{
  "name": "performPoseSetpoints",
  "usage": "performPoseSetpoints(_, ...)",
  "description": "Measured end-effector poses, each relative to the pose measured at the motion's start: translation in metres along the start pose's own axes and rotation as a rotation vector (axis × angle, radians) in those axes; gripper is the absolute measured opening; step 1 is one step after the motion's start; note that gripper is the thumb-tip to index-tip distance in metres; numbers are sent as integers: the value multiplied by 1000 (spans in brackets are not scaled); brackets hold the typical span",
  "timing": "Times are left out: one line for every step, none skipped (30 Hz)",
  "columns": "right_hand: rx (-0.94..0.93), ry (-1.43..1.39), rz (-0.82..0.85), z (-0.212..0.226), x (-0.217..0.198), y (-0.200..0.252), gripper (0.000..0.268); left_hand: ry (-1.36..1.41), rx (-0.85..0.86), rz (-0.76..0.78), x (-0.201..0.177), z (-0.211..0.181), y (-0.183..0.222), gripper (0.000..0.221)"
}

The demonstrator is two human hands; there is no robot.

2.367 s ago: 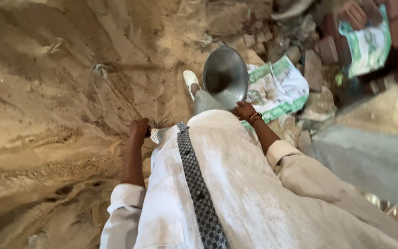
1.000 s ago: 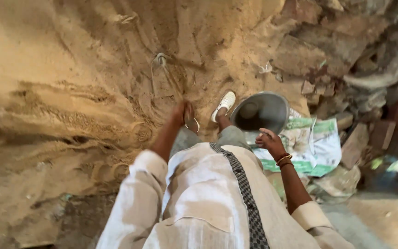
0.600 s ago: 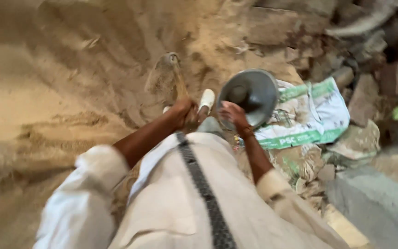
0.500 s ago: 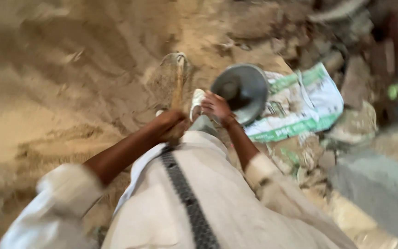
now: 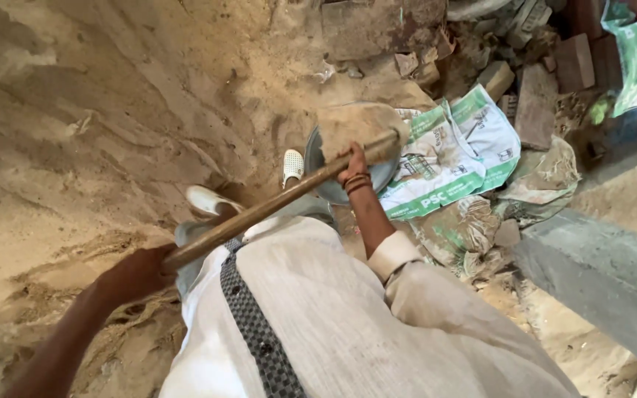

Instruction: The person digs into a sand wall with a hoe, then uses a shovel to scoop loosened sand into a metal basin. They repeat digging and shoveling, moving the filled basin aside and continuing to loosen sand from the face of the pit.

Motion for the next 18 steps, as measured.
performPoseSetpoints(5, 4, -11, -2, -4, 8, 35, 3, -4, 12, -3, 1, -10, 49)
performPoseSetpoints(-14, -54, -14, -2, -7, 16, 36, -92, -53, -29, -10, 7, -21, 47)
performPoseSetpoints(-34, -116, -18, -3, -10, 23, 38, -193, -102, -71, -19, 13, -31, 45)
performPoseSetpoints(-30, -117, -29, -2, -3, 38, 38, -195, -104, -60, -10, 30, -51, 45)
performPoseSetpoints(-31, -153, -48, 2, 5, 51, 39, -265, -29, -151, -11, 39, -73, 44)
performPoseSetpoints(-32, -189, -67, 6, 13, 65, 39, -332, 47, -242, -12, 48, -92, 43)
performPoseSetpoints(-39, -192, -74, 9, 16, 69, 39, -336, 55, -236, -10, 47, -99, 43)
performPoseSetpoints(-75, -169, -87, 15, 18, 75, 37, -343, 50, -270, -12, 48, -104, 41)
performPoseSetpoints(-111, -148, -98, 21, 21, 80, 35, -350, 45, -305, -14, 48, -110, 39)
performPoseSetpoints(-119, -151, -104, 23, 26, 89, 35, -354, 54, -302, -13, 55, -116, 39)
performPoseSetpoints(-138, -144, -111, 29, 32, 100, 33, -321, 108, -363, -14, 56, -122, 40)
performPoseSetpoints(-158, -138, -117, 34, 38, 110, 31, -288, 162, -422, -16, 58, -126, 41)
performPoseSetpoints(-168, -132, -123, 37, 38, 117, 31, -282, 173, -417, -18, 58, -130, 41)
performPoseSetpoints(-163, -136, -115, 38, 40, 124, 32, -321, 168, -413, -20, 59, -133, 42)
performPoseSetpoints(-153, -136, -106, 37, 42, 131, 33, -357, 158, -409, -19, 62, -134, 43)
performPoseSetpoints(-159, -126, -112, 37, 39, 138, 33, -348, 164, -403, -17, 66, -140, 43)
performPoseSetpoints(-151, -126, -114, 35, 38, 143, 35, -325, 167, -386, -16, 72, -147, 41)
performPoseSetpoints(-143, -125, -116, 33, 37, 148, 36, -303, 170, -369, -14, 78, -154, 38)
Point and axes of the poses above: each hand's wrist, its own y-axis away from the middle knuckle, its own x-axis out of the palm, z = x × y, the point moved 8 cm from there along -y, towards the middle knuckle, and after that the axes turned 3 degrees about y, right-handed, at the moved point
